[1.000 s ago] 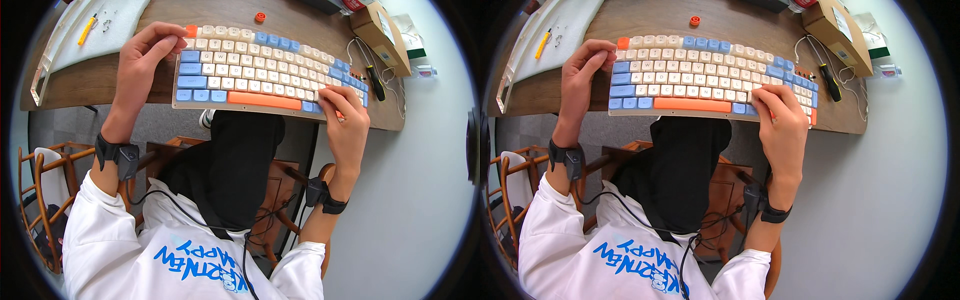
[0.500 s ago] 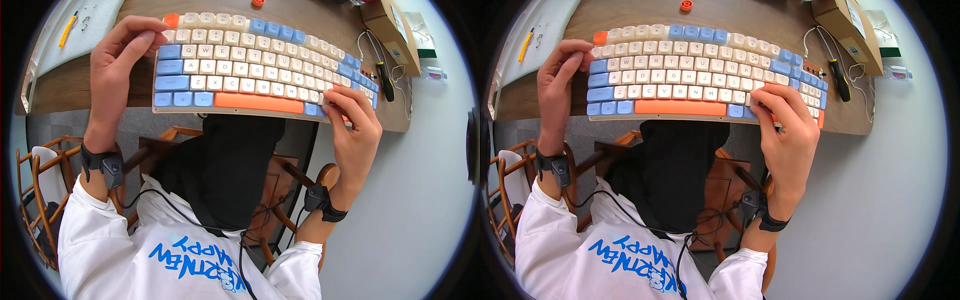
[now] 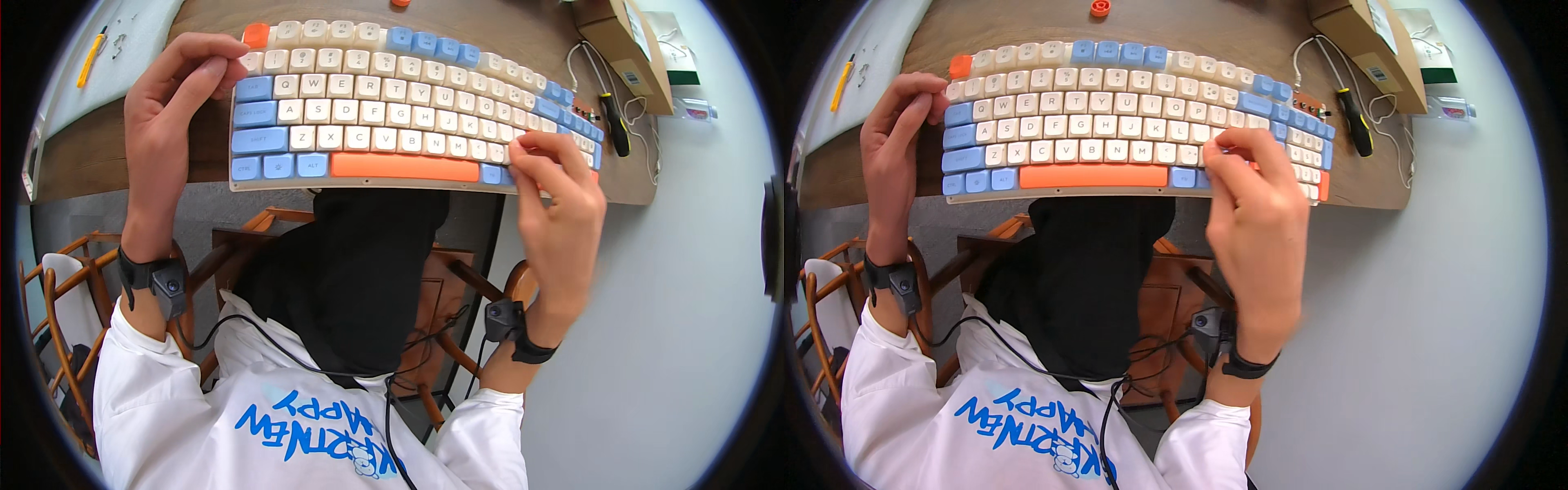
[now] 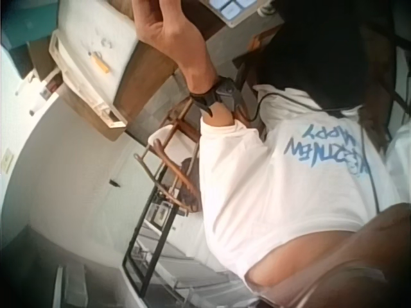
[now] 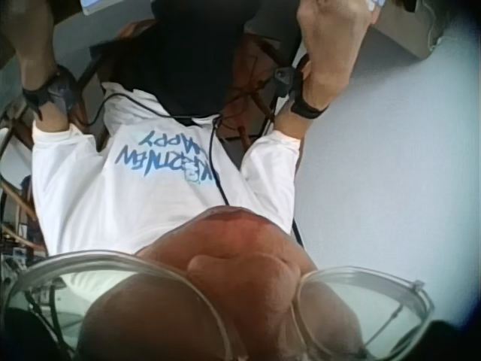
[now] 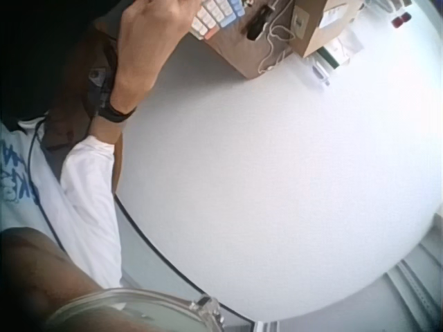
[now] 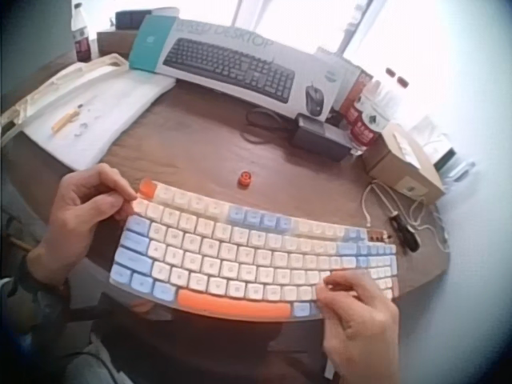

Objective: The person removes keycaps and the outer frame from a keyboard. They install red stabilizers into the frame by hand, reattach the frame to the keyboard, and use a screwdriver to secure a screw on the top edge.

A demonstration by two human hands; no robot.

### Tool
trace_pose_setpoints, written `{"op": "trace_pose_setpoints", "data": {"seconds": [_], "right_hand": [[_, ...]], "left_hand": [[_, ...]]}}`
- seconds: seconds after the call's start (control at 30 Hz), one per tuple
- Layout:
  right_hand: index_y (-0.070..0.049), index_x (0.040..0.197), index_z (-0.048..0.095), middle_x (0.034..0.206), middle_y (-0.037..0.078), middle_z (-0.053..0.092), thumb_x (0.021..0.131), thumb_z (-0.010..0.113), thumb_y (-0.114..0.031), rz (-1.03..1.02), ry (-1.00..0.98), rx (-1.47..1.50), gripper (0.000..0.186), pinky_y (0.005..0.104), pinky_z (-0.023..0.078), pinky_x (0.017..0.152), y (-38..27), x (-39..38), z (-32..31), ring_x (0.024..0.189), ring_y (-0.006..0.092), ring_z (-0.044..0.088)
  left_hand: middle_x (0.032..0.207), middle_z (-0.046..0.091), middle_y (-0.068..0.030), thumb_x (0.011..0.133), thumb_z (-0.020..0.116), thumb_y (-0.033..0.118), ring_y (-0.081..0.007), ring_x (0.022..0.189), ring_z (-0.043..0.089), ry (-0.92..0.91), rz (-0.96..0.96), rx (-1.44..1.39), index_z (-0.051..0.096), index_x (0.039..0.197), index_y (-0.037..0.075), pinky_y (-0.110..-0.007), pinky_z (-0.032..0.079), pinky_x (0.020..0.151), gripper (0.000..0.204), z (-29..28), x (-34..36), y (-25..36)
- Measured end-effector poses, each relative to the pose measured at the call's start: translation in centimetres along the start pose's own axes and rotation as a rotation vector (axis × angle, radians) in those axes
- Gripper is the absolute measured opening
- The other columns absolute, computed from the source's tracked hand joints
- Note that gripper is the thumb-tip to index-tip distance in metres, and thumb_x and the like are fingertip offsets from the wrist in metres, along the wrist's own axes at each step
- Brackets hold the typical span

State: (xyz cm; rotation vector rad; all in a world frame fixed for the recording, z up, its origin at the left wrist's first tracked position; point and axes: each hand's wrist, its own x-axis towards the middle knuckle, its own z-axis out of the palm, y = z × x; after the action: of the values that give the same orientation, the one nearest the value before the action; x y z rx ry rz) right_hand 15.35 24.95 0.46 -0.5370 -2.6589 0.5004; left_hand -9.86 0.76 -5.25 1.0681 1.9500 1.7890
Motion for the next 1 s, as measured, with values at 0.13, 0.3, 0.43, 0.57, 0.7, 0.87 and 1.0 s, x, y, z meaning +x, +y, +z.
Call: {"op": "trace_pose_setpoints", "data": {"seconds": [0.13, 0.3, 0.43, 0.57, 0.7, 0.87, 1.0], "right_hand": [[0.005, 0.100, 0.071, 0.108, 0.011, 0.065, 0.074, 0.059, 0.017, -0.062, 0.011, -0.098, 0.030, 0.0376, 0.052, 0.080, -0.6, -0.8, 0.1, 0.095, 0.0301, 0.061], [0.004, 0.102, 0.072, 0.111, 0.010, 0.065, 0.069, 0.055, 0.020, -0.115, 0.036, -0.160, 0.041, 0.0386, 0.054, 0.082, -0.5, -1.2, 0.1, 0.101, 0.0311, 0.058], [0.005, 0.102, 0.072, 0.114, 0.010, 0.064, 0.070, 0.056, 0.020, -0.059, -0.002, -0.212, 0.039, 0.0375, 0.054, 0.082, -0.9, -1.9, 0.6, 0.100, 0.0298, 0.059], [0.004, 0.104, 0.072, 0.115, 0.010, 0.064, 0.071, 0.057, 0.019, -0.062, -0.004, -0.208, 0.039, 0.0375, 0.054, 0.083, -0.9, -1.9, 0.3, 0.099, 0.0294, 0.060], [0.003, 0.103, 0.072, 0.113, 0.010, 0.065, 0.077, 0.060, 0.014, -0.058, 0.005, -0.210, 0.032, 0.0389, 0.054, 0.083, -1.6, -1.6, 0.1, 0.098, 0.0289, 0.062], [0.001, 0.103, 0.073, 0.100, 0.012, 0.070, 0.085, 0.064, 0.004, -0.084, 0.022, -0.257, 0.021, 0.0397, 0.053, 0.082, -3.4, 0.9, -0.9, 0.094, 0.0306, 0.066], [0.003, 0.105, 0.072, 0.096, 0.019, 0.069, 0.087, 0.063, -0.001, -0.086, -0.064, -0.061, 0.021, 0.0411, 0.053, 0.084, -5.9, 5.8, -0.9, 0.089, 0.0363, 0.067]], "left_hand": [[0.094, 0.069, -0.0020, 0.101, 0.054, 0.012, -0.0069, 0.090, 0.061, 0.004, -0.013, -0.039, 0.070, 0.109, 0.001, -0.023, 0.045, 0.085, 0.021, -0.1, -0.1, 0.0], [0.095, 0.069, -0.0019, 0.102, 0.053, 0.013, -0.0067, 0.090, 0.061, 0.003, -0.007, -0.057, 0.070, 0.109, 0.002, -0.022, 0.045, 0.085, 0.021, -0.3, -0.1, 0.0], [0.096, 0.069, -0.0019, 0.102, 0.053, 0.013, -0.0064, 0.092, 0.062, -0.020, 0.010, -0.079, 0.071, 0.109, 0.003, -0.022, 0.046, 0.086, 0.021, -0.3, 0.1, -0.4], [0.094, 0.063, -0.0017, 0.102, 0.052, 0.010, -0.0076, 0.088, 0.054, 0.004, 0.003, -0.105, 0.067, 0.110, 0.000, -0.023, 0.042, 0.084, 0.019, 0.2, 0.1, -0.3], [0.097, 0.071, -0.0023, 0.102, 0.053, 0.012, -0.0073, 0.094, 0.064, -0.014, 0.039, -0.071, 0.071, 0.109, 0.004, -0.022, 0.048, 0.088, 0.021, -0.1, 0.0, -0.3], [0.094, 0.070, -0.0031, 0.102, 0.055, 0.010, -0.0094, 0.093, 0.065, -0.021, 0.051, -0.065, 0.071, 0.106, 0.003, -0.024, 0.050, 0.089, 0.018, 0.2, 0.0, -0.3], [0.092, 0.070, -0.0031, 0.101, 0.055, 0.009, -0.0095, 0.093, 0.065, -0.005, 0.058, -0.086, 0.070, 0.105, 0.003, -0.024, 0.050, 0.089, 0.017, 0.1, -0.1, -0.3]]}}
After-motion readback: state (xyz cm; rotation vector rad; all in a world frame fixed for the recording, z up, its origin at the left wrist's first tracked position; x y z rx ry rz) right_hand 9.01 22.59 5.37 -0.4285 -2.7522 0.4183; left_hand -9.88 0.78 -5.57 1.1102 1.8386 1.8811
